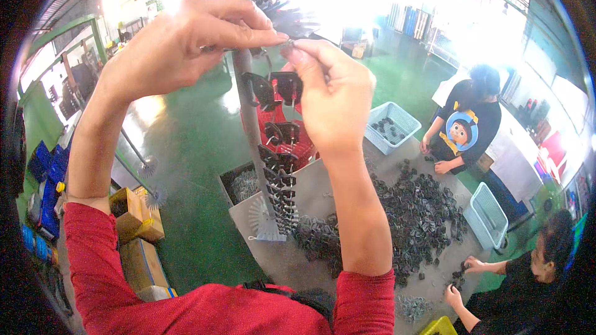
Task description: The person hangs black plastic clips onto a metal assembly rack by hand. They sort through a large pile of clips on a table, pick them up individually, and attach them to the prongs of a tall vertical rotating rack.
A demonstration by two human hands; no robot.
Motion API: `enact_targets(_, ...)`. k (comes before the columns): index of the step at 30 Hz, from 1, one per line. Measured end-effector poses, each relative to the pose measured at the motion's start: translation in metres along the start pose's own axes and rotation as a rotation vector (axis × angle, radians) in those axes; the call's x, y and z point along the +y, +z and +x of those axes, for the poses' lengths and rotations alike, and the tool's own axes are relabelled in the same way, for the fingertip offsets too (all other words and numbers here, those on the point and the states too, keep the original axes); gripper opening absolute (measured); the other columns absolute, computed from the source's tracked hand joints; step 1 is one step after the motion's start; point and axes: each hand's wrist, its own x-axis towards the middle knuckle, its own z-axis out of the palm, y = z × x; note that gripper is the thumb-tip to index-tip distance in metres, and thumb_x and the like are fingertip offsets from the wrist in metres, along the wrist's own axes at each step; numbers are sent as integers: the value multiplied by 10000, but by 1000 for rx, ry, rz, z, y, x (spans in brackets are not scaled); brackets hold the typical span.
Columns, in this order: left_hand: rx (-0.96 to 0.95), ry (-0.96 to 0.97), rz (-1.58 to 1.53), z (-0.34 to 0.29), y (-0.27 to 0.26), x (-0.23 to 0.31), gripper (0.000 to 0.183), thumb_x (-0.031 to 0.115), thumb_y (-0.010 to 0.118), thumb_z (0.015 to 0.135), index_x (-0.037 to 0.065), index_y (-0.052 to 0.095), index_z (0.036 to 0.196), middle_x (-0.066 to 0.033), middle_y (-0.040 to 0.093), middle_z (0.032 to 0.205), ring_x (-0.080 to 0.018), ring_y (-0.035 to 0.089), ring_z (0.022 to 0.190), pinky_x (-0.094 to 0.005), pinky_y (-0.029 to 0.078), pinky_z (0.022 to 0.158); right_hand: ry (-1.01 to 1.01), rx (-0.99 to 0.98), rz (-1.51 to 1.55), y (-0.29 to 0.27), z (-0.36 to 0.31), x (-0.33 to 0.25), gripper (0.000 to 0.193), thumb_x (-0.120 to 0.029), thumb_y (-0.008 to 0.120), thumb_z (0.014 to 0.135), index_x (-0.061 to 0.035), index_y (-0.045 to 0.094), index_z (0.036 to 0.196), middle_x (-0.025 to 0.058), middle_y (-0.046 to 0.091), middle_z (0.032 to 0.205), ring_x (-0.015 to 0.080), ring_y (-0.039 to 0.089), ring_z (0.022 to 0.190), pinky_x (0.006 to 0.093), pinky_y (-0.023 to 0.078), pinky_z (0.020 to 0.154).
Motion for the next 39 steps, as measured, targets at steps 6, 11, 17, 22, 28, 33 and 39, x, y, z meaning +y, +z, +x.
enact_targets(6,-51,8,22,10,-1,8,520,-151,473,646,87,623,1084,-108,609,949,-263,607,835,-302,489,718,-107,96,-6,-7,-5,5,137,-87,603,847,20,649,919,37,629,743,65,561,643,191,457,562)
enact_targets(11,-144,-145,-53,11,-15,14,429,-96,480,721,51,600,1105,-134,597,1024,-274,598,895,-320,483,790,-30,251,-116,-66,-7,22,182,-125,593,848,10,645,957,52,630,823,88,584,694,200,460,611)
enact_targets(17,-188,-272,-20,12,-16,22,413,-115,426,760,6,574,1127,-151,588,1101,-265,599,924,-315,491,794,165,572,-493,-191,-47,33,191,-161,583,847,-24,664,952,12,621,826,72,558,702,202,400,561)
enact_targets(22,-223,-315,-109,19,-22,22,441,-118,422,745,-6,552,1151,-175,577,1115,-278,596,929,-316,490,791,367,503,-971,-294,-123,95,194,-172,550,859,-29,666,920,12,628,745,114,573,698,243,425,608)
enact_targets(28,-141,-6,180,27,-7,8,512,-114,492,674,98,600,1126,-116,593,1022,-296,573,947,-350,462,826,590,18,-1175,-287,-168,118,347,-163,613,773,-14,578,1084,132,635,949,249,616,878,336,458,790)
enact_targets(33,-208,-26,165,13,-2,-11,524,-71,520,712,131,554,1194,-95,553,1119,-299,532,1031,-376,444,879,375,-240,-59,-130,-48,78,290,-210,494,898,6,577,1074,99,586,1072,197,559,995,317,457,849)
enact_targets(39,-175,-23,74,10,-5,-11,510,-44,563,727,134,543,1204,-97,551,1137,-300,544,1025,-374,463,859,144,-593,734,-5,16,78,572,-463,406,907,43,476,1164,214,493,1188,320,543,1032,427,469,826)
